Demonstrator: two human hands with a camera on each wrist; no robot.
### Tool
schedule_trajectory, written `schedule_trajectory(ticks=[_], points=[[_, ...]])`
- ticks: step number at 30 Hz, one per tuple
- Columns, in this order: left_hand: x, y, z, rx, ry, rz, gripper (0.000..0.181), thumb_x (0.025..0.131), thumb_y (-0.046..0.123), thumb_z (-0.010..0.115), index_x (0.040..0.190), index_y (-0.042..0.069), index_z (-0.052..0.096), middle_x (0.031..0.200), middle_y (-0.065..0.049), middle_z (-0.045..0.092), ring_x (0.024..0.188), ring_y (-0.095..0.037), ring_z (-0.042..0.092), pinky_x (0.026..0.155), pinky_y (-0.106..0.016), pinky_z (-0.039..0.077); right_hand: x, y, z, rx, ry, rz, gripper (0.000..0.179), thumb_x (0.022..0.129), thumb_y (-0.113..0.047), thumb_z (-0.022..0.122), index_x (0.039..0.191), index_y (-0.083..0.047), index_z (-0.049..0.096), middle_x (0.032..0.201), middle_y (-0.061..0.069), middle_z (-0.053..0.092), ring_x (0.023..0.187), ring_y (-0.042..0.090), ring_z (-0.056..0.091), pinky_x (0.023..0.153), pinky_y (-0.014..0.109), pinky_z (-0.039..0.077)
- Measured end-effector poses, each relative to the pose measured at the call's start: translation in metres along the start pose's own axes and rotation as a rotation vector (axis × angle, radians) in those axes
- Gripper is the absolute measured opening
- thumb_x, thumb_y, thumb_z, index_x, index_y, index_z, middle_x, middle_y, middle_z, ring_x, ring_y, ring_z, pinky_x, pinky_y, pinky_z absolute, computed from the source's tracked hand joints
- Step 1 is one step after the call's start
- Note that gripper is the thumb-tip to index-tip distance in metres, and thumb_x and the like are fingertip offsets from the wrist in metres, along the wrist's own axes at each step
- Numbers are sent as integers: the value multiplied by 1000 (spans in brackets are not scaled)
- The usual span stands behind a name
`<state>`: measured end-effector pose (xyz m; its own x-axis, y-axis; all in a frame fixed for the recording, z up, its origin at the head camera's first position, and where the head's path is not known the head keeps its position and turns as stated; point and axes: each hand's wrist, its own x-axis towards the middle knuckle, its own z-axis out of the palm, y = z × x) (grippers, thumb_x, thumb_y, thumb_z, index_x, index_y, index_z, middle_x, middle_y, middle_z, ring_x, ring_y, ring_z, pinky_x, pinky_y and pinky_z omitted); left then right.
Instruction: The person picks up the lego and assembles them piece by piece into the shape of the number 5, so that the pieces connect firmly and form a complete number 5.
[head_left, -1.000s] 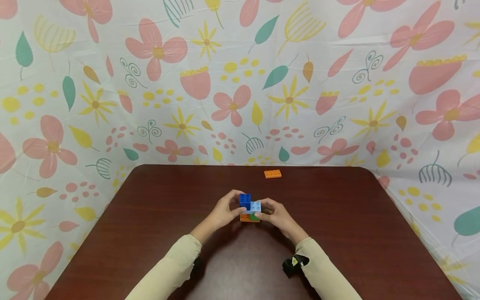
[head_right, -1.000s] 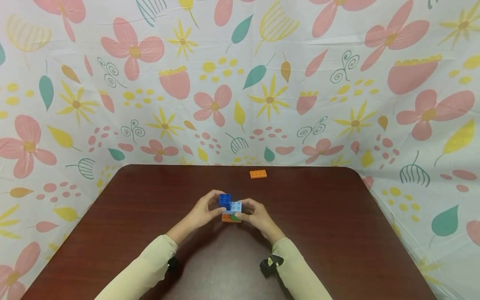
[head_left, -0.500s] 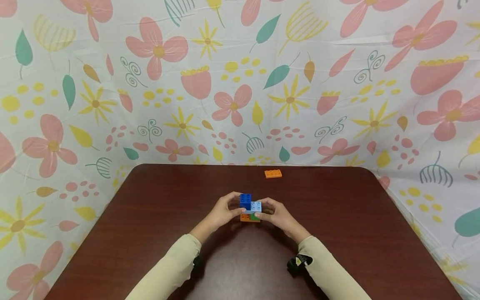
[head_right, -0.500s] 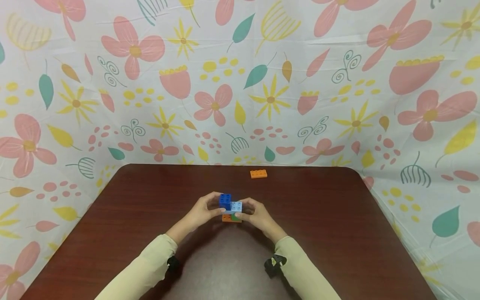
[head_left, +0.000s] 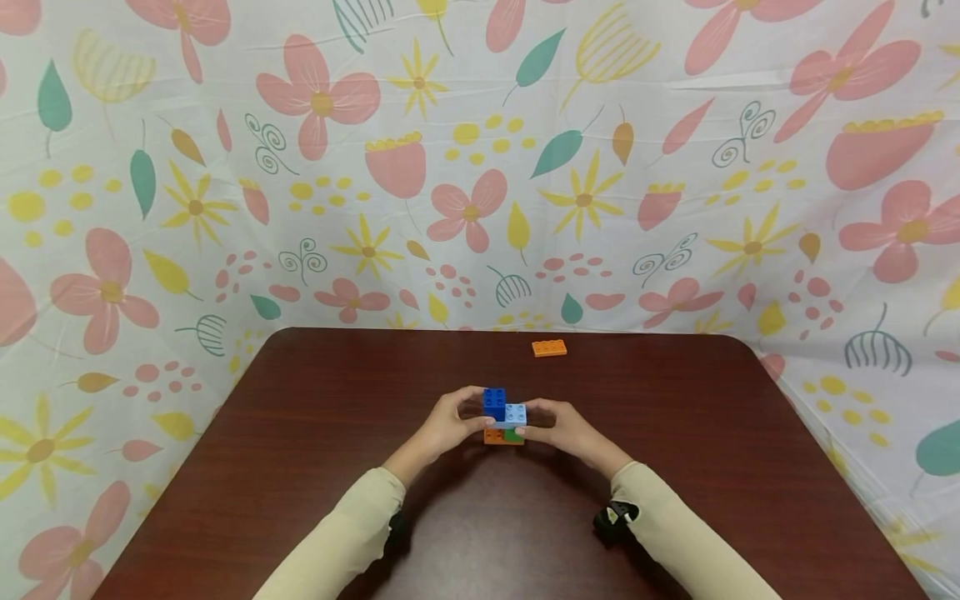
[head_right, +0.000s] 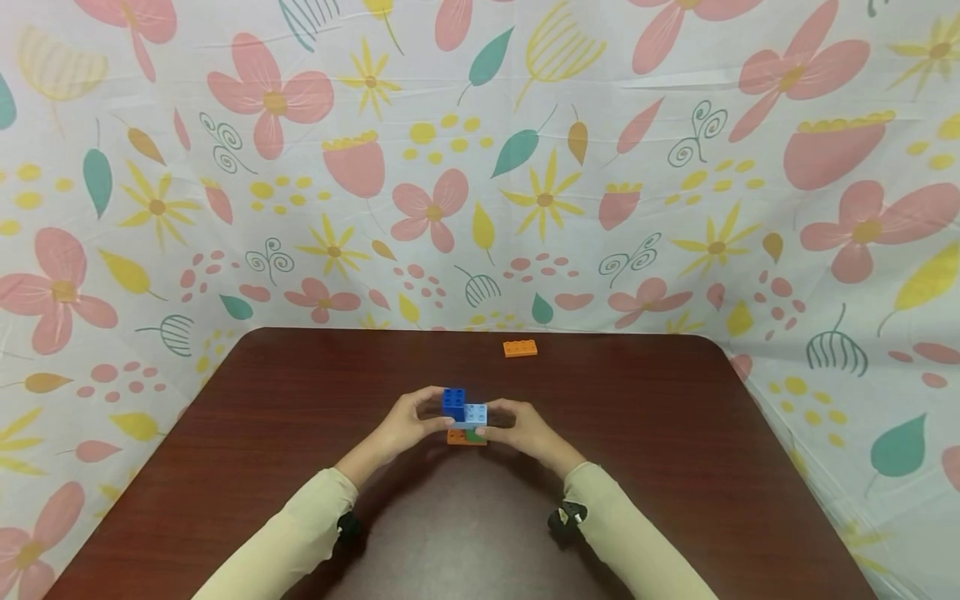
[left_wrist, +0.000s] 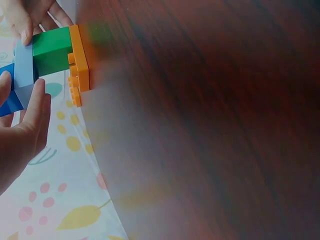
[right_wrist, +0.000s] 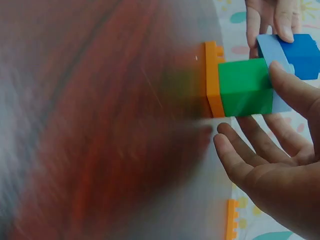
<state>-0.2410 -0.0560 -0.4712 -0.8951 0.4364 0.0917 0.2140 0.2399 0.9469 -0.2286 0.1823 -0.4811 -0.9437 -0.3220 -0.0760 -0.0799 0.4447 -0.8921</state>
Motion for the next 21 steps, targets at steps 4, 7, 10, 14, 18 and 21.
schedule_trajectory(ticks=[4,7,10,14,18,21], points=[[0,0,0,5,3,-8,43,87,7,70,128,5,58,119,-13,61,109,-32,59,82,-36,54,0,0,-9,-9,-30,-23,40,86,-18,73,123,-6,62,119,12,64,111,31,58,94,49,47],[0,0,-1,11,6,-21,44,87,8,70,130,6,57,122,-13,60,110,-30,59,83,-35,54,1,1,-17,-7,-27,-24,39,87,-8,71,124,-2,60,122,18,61,112,36,58,91,46,50],[0,1,-1,19,6,-22,46,88,8,71,131,4,56,124,-15,59,110,-30,59,83,-35,54,3,2,-24,-8,-5,-7,38,89,-6,68,125,0,58,124,20,60,112,35,58,91,44,50],[0,1,-2,18,10,-17,49,88,8,70,132,1,53,125,-18,58,110,-33,58,82,-36,54,8,2,-32,0,26,9,39,91,-8,67,127,2,57,123,21,60,110,33,59,92,44,50],[0,0,-1,-4,10,-7,49,88,5,70,133,-1,52,123,-21,58,110,-37,58,81,-39,54,13,4,-41,18,61,21,42,92,-11,66,129,3,55,124,21,58,111,32,58,93,44,49],[0,0,-1,-10,4,-8,48,88,4,69,133,-1,52,122,-22,58,109,-37,58,80,-37,54,17,7,-47,21,95,29,43,92,-14,66,130,2,54,126,21,57,112,33,58,93,44,49]])
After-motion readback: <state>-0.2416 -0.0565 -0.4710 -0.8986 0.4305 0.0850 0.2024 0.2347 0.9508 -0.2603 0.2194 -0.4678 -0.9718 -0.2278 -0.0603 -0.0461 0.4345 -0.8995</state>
